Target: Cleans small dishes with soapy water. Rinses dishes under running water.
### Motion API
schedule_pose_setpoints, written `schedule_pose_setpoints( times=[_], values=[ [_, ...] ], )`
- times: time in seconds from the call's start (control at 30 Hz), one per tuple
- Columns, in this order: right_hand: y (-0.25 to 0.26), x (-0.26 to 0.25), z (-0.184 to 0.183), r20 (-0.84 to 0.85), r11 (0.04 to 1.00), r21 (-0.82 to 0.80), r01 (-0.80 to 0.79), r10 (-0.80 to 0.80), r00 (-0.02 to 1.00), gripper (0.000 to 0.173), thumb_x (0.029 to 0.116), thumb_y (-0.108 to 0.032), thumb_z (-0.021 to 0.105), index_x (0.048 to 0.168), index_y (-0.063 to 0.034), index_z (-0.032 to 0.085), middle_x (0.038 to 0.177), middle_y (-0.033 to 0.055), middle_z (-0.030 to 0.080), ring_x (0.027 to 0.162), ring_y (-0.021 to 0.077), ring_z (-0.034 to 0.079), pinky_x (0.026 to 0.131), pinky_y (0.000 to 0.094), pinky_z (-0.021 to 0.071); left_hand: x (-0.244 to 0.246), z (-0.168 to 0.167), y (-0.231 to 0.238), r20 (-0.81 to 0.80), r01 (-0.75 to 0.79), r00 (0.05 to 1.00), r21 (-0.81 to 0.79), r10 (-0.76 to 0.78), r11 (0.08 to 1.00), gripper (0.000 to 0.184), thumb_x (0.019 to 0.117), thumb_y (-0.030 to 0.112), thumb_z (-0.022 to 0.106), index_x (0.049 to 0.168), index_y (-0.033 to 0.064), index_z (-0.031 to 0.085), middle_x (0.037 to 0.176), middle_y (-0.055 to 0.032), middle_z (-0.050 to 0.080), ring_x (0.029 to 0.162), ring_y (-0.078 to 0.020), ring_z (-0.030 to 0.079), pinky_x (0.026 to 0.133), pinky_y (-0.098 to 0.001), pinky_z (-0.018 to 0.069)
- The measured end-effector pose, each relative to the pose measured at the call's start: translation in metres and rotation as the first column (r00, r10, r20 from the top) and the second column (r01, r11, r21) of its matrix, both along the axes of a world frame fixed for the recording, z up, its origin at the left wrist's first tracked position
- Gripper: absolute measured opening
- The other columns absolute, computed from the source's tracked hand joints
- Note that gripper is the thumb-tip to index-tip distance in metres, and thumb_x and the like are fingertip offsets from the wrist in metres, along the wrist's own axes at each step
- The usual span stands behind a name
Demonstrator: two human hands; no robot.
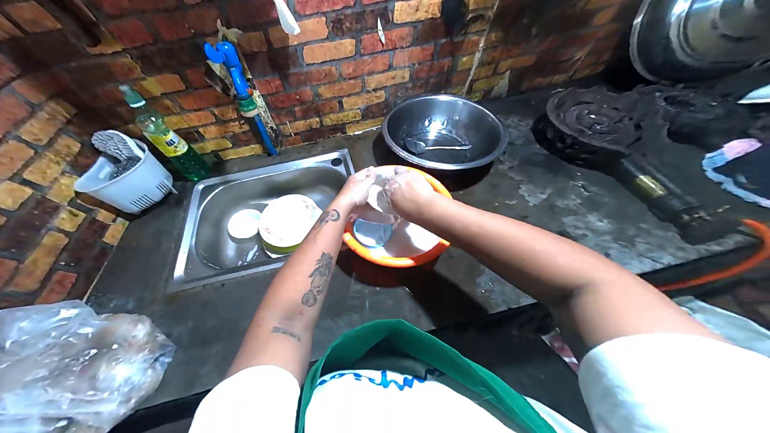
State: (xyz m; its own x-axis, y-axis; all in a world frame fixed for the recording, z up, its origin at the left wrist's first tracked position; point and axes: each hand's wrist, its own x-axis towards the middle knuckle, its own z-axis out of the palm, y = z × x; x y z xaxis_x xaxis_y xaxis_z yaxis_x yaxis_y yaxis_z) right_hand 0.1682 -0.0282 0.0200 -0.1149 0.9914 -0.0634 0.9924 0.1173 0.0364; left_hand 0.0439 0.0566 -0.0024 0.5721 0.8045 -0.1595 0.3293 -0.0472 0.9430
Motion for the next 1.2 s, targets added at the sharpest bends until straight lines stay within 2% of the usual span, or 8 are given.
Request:
schedule_pose_setpoints(
  times=[0.2,0.33,0.5,0.6,0.73,0.9,1.07,1.2],
  values=[
    [0.011,0.005,-0.006,-0.718,0.998,-0.005,-0.069,0.044,0.694,0.038,0.1059,-0.026,0.052,0.119,0.0053,0.069,0.12,0.0262,0.067,0.119,0.0378,0.062,0.106,0.057,0.0442,0.0,0.005,-0.015,0.159,-0.108,0.974,-0.295,0.16,0.949,0.055,0.113,0.044,0.024,0.145,0.0062,0.049,0.124,-0.0156,0.064,0.109,-0.0236,0.064,0.094,-0.0439,0.0532],
    [0.012,0.009,0.005,-0.698,0.98,-0.124,-0.158,0.027,0.715,0.062,0.0837,-0.01,0.08,0.135,0.0087,0.051,0.132,0.03,0.056,0.126,0.0397,0.055,0.108,0.055,0.0424,0.007,0.011,-0.022,0.349,-0.044,0.903,-0.507,0.252,0.861,0.065,0.1088,0.058,0.018,0.128,0.0081,0.055,0.104,-0.01,0.065,0.093,-0.0205,0.064,0.081,-0.0415,0.0553],
    [0.002,0.037,0.01,-0.983,0.953,-0.122,-0.277,-0.155,-0.1,0.055,0.0818,-0.018,0.069,0.134,-0.0073,0.056,0.109,0.0101,0.068,0.092,0.019,0.069,0.081,0.0399,0.0605,0.011,0.004,-0.027,0.498,0.042,0.817,-0.556,0.292,0.83,0.066,0.1042,0.067,0.025,0.12,0.015,0.061,0.1,-0.0086,0.07,0.091,-0.0226,0.069,0.077,-0.0442,0.0595],
    [0.007,0.064,-0.005,-0.946,0.972,-0.064,-0.226,-0.132,-0.297,0.054,0.0835,-0.027,0.072,0.133,-0.0121,0.055,0.109,0.005,0.069,0.096,0.0159,0.069,0.084,0.0385,0.0604,0.0,-0.001,-0.033,0.556,0.096,0.805,-0.469,0.209,0.878,0.058,0.1066,0.059,0.034,0.133,0.0138,0.058,0.114,-0.0094,0.07,0.104,-0.0232,0.069,0.089,-0.0433,0.0587],
    [0.008,0.076,0.0,-0.992,0.962,-0.121,0.245,-0.107,-0.073,0.048,0.0913,-0.014,0.071,0.137,-0.0057,0.057,0.125,0.015,0.064,0.11,0.0241,0.064,0.092,0.0449,0.0562,-0.015,0.006,-0.051,0.417,-0.07,0.89,-0.267,0.181,0.961,0.028,0.0964,0.006,0.061,0.124,0.0059,0.054,0.095,-0.0062,0.069,0.082,-0.0152,0.07,0.076,-0.0342,0.0605],
    [-0.025,0.034,-0.021,-0.668,0.76,0.649,0.012,0.563,0.488,0.024,0.0908,-0.011,0.063,0.106,-0.0026,0.079,0.115,0.0219,0.067,0.115,0.0348,0.06,0.1,0.0483,0.0485,0.0,0.005,-0.061,0.236,-0.066,0.971,0.084,0.044,0.994,0.079,0.0702,-0.009,0.077,0.143,0.001,0.047,0.121,-0.0145,0.065,0.105,-0.0168,0.067,0.092,-0.0352,0.0573],
    [-0.003,0.055,-0.016,-0.979,0.936,0.168,0.309,0.121,0.167,0.02,0.0986,-0.016,0.063,0.109,-0.0024,0.074,0.107,0.0121,0.072,0.101,0.0186,0.068,0.091,0.0414,0.0559,0.018,0.012,-0.101,0.117,-0.064,0.992,0.209,0.04,0.976,0.062,0.0699,-0.006,0.084,0.126,-0.0071,0.058,0.113,-0.0157,0.069,0.103,-0.0162,0.067,0.093,-0.0332,0.0565],
    [-0.027,0.038,-0.016,-0.703,0.734,0.67,0.113,0.578,0.414,0.022,0.0888,-0.009,0.064,0.102,0.0035,0.075,0.108,0.0184,0.073,0.109,0.0288,0.068,0.099,0.0455,0.0525,0.02,0.011,-0.091,0.172,-0.124,0.981,0.2,0.09,0.972,0.059,0.078,-0.009,0.076,0.133,-0.0037,0.054,0.117,-0.013,0.067,0.105,-0.014,0.066,0.093,-0.0325,0.056]
  ],
)
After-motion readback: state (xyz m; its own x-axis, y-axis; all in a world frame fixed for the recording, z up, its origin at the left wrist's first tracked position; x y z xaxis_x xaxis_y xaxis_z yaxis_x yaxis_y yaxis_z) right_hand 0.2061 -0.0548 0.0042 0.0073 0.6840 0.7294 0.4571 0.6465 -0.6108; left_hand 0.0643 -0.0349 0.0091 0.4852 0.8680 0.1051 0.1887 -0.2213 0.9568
